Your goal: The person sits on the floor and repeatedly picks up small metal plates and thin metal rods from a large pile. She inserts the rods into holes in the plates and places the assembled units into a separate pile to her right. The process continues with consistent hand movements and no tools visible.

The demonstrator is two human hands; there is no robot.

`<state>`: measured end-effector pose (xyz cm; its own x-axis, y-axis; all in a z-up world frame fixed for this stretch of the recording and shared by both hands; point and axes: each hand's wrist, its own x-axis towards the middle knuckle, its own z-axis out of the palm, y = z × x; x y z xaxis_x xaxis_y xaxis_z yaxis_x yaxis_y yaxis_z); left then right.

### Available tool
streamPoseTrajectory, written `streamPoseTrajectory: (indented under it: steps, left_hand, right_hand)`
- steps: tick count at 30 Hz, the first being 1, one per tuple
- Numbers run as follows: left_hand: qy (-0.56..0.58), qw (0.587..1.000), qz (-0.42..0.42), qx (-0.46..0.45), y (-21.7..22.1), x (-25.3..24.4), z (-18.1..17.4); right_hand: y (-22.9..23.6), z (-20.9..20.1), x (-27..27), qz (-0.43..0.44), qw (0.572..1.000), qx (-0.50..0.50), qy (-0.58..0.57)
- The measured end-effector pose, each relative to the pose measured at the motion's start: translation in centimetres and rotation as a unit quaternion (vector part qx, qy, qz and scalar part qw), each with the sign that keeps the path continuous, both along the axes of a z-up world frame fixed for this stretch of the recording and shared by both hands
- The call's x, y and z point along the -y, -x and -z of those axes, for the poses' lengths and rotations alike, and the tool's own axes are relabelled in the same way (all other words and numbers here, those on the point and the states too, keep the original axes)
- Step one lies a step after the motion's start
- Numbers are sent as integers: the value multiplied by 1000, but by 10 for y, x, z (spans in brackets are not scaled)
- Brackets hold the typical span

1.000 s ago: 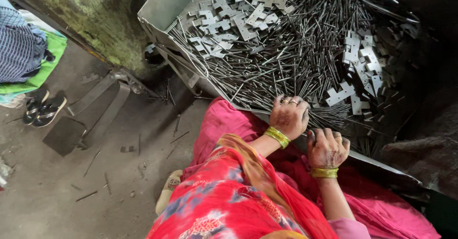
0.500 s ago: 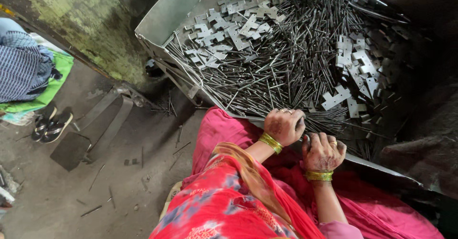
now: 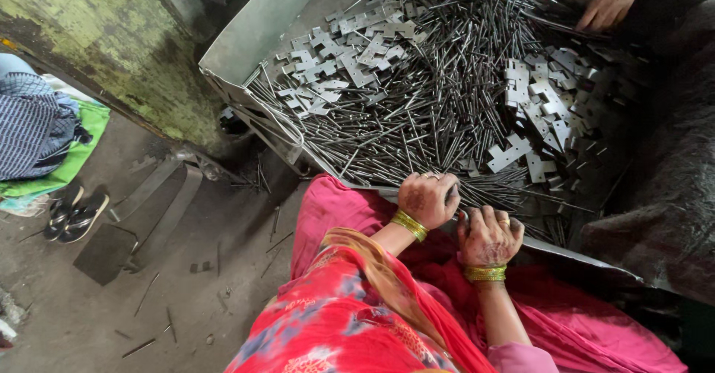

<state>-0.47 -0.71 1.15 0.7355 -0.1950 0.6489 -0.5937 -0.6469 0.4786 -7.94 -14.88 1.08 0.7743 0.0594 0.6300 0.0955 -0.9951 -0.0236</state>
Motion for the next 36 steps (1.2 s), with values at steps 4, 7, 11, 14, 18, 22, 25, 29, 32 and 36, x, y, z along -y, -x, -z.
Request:
streamPoseTrajectory:
  steps: [4, 7, 11, 14, 18, 22, 25, 29, 32, 36]
  left_hand:
    - [-7, 1000, -2, -6, -1, -3, -1]
    - [-9, 1000, 9, -11, -2, -1, 0]
    - [-35, 999, 10, -13, -5, -3, 1]
    - [-50, 999, 11, -15, -4, -2, 1]
    - [-38, 999, 12, 12, -2, -7, -1]
    - [-33, 999, 9, 15, -2, -4, -2]
    - [-35, 999, 7, 14, -2, -4, 0]
    - [-43, 999, 1, 1, -3, -3, 2]
    - [-39, 999, 8, -8, -3, -4, 3]
    - [-35, 999, 14, -31, -5, -2, 5]
  right_hand:
    - [-2, 0, -3, 0, 1000, -10, 3]
    - [-1, 2, -1, 9, 1000, 2, 6]
    - [-3, 5, -1, -7, 1000, 1, -8]
    - [-1, 5, 1, -9, 1000, -8, -23]
    - [-2, 5, -4, -11, 999, -14, -38]
    - [-1, 1, -3, -14, 999, -16, -48]
    - [-1, 2, -2, -16, 999, -9, -42]
    - [-2, 3, -2, -11, 1000, -5, -24]
    - [-3, 4, -2, -4, 1000, -9, -22]
    - [-2, 4, 0, -17, 1000, 1, -25]
